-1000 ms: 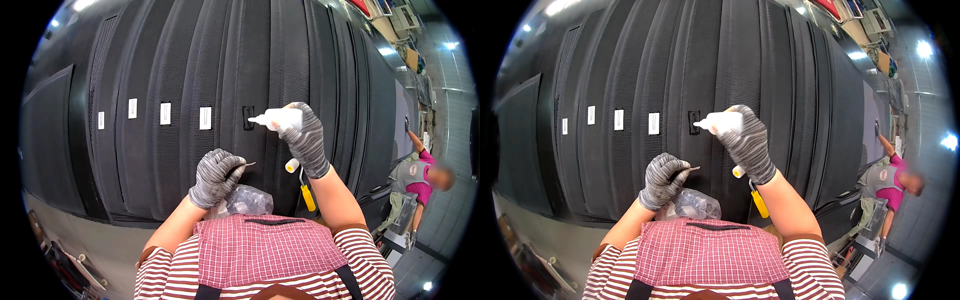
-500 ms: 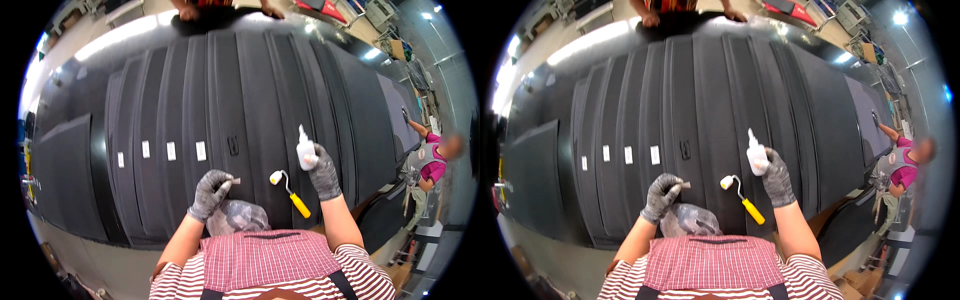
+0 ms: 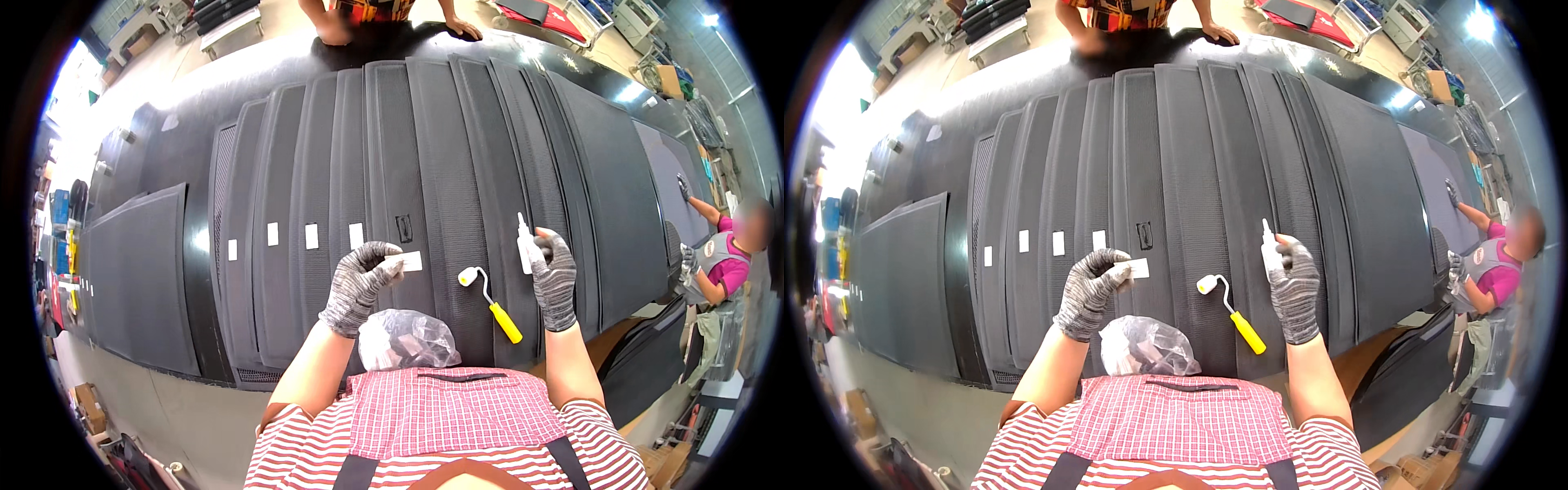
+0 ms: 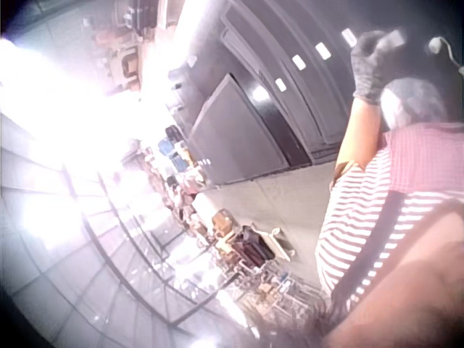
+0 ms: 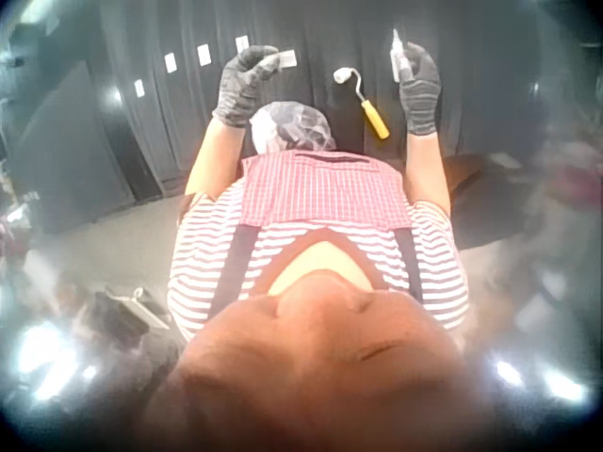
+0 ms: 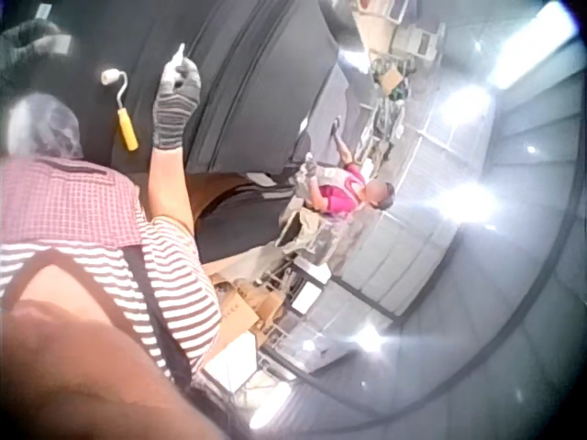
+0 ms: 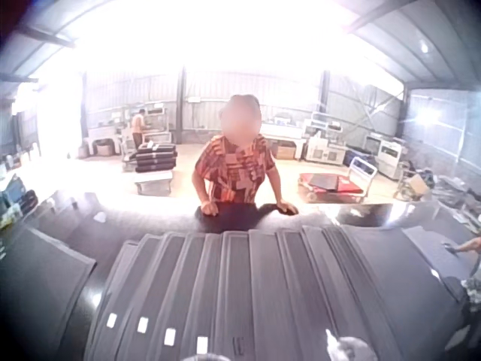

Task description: The person applies adhesive from a bottle and attaches white labels to large black foam pads, then smooths them using a roller.

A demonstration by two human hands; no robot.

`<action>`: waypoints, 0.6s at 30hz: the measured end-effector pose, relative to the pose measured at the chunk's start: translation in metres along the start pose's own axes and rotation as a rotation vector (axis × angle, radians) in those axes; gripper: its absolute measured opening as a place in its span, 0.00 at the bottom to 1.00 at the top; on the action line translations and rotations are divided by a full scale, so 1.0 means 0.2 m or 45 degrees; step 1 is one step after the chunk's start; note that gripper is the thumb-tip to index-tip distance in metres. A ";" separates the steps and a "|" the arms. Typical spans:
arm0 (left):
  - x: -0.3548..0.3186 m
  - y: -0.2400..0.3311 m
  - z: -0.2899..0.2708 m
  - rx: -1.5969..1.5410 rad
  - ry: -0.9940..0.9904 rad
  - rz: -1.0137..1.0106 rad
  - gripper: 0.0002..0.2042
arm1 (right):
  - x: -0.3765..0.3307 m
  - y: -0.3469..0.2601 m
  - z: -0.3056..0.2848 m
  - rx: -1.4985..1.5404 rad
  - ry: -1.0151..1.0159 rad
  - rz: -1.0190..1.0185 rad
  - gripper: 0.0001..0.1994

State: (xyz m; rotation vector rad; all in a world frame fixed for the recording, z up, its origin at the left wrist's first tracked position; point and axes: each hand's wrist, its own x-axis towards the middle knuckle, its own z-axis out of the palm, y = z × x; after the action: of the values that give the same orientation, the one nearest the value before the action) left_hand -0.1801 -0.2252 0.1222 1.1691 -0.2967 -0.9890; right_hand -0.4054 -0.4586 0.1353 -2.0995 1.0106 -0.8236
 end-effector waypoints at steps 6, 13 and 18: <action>-0.02 -0.02 0.07 -0.079 0.038 0.083 0.09 | -0.03 -0.46 0.24 0.527 -0.786 0.175 0.09; -0.02 -0.10 0.09 -0.077 0.175 -0.011 0.10 | 0.02 -0.43 0.45 0.551 -0.860 0.220 0.07; 0.02 -0.26 0.00 0.361 0.236 -0.037 0.09 | 0.19 -0.39 0.53 0.037 -1.038 -0.256 0.09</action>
State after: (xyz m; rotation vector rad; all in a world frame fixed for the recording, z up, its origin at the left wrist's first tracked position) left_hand -0.2032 -0.2306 0.0766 1.5164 -0.2779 -0.8743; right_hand -0.2729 -0.4209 0.1429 -2.2171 0.3480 -0.0189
